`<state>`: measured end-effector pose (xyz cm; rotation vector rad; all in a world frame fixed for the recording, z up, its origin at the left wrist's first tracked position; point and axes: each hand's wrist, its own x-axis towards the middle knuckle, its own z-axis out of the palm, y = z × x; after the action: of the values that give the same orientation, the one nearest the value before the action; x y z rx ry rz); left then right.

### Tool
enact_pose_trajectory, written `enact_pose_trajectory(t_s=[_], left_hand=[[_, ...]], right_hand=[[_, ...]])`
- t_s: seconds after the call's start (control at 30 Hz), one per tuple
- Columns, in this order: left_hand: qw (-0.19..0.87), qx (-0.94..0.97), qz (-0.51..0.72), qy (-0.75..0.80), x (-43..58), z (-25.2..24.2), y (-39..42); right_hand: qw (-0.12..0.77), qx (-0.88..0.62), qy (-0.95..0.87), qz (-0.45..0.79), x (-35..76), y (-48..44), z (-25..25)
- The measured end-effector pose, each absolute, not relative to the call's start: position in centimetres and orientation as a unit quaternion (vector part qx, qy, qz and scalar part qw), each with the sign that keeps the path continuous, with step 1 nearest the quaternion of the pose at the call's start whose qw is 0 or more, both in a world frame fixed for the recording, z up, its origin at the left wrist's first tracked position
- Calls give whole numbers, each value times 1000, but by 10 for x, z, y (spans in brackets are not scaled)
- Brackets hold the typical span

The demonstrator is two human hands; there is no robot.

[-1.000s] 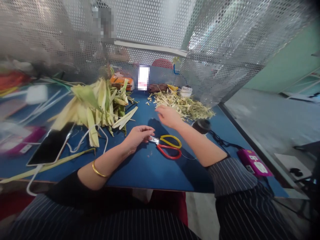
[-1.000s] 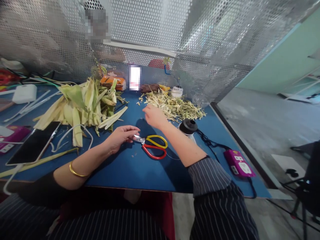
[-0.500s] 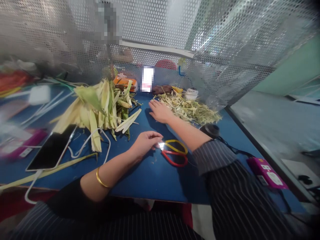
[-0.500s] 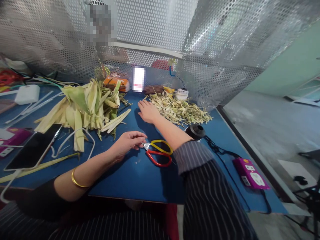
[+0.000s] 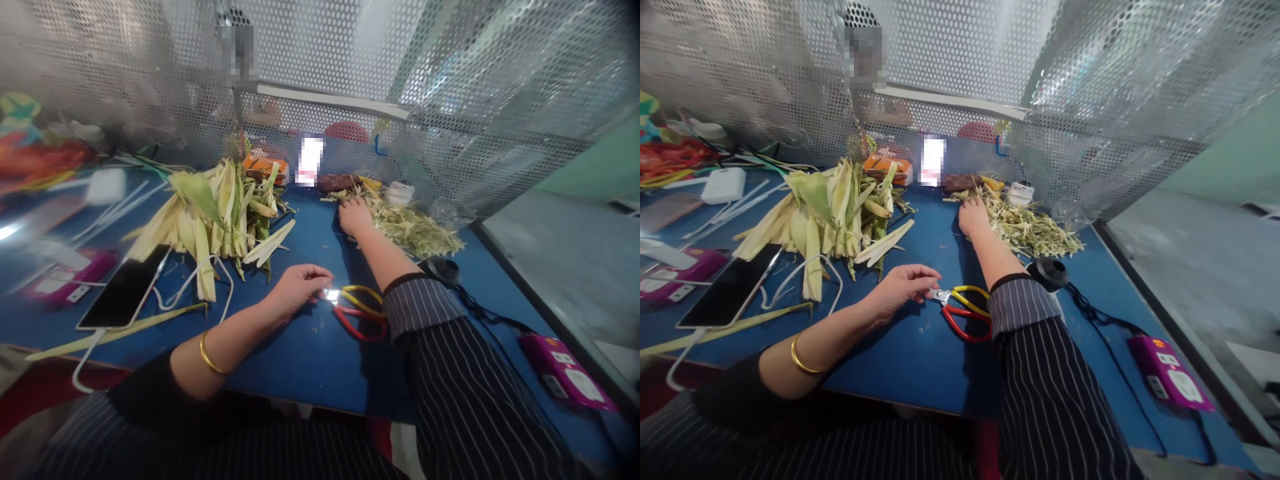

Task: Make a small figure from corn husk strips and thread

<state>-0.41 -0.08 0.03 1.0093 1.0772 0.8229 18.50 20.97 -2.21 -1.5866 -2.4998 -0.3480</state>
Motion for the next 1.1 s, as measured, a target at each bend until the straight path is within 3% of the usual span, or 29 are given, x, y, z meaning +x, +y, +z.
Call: enact_pose_trajectory(t_s=[0.23,0.37,0.53,0.6,0.73,0.8,0.97,1.1], left_hand=[[622,449,415,490,-9,2,5],[605,456,430,491,-10,0,7],[562,493,431,506,-15,-4,14],[484,558,428,520,-22,-3,19],[110,676,380,622,-41,0,31],[10,676,324,662,-50,-1,36],[-40,702,204,681,-61,-12,46],[-51,685,231,689,-65,-12,46]], right_hand=[[113,-486,-865,-39,168,139,1],[90,-443,-877,167,164,107,0],[178,-579,-793,69,193,79,7],[223,-580,-782,60,199,60,10],[226,-506,-830,62,190,16,9],[216,-492,-843,18,182,2,5],[188,-427,-881,-77,176,-5,-5],[172,-404,-894,-86,179,-3,-6]])
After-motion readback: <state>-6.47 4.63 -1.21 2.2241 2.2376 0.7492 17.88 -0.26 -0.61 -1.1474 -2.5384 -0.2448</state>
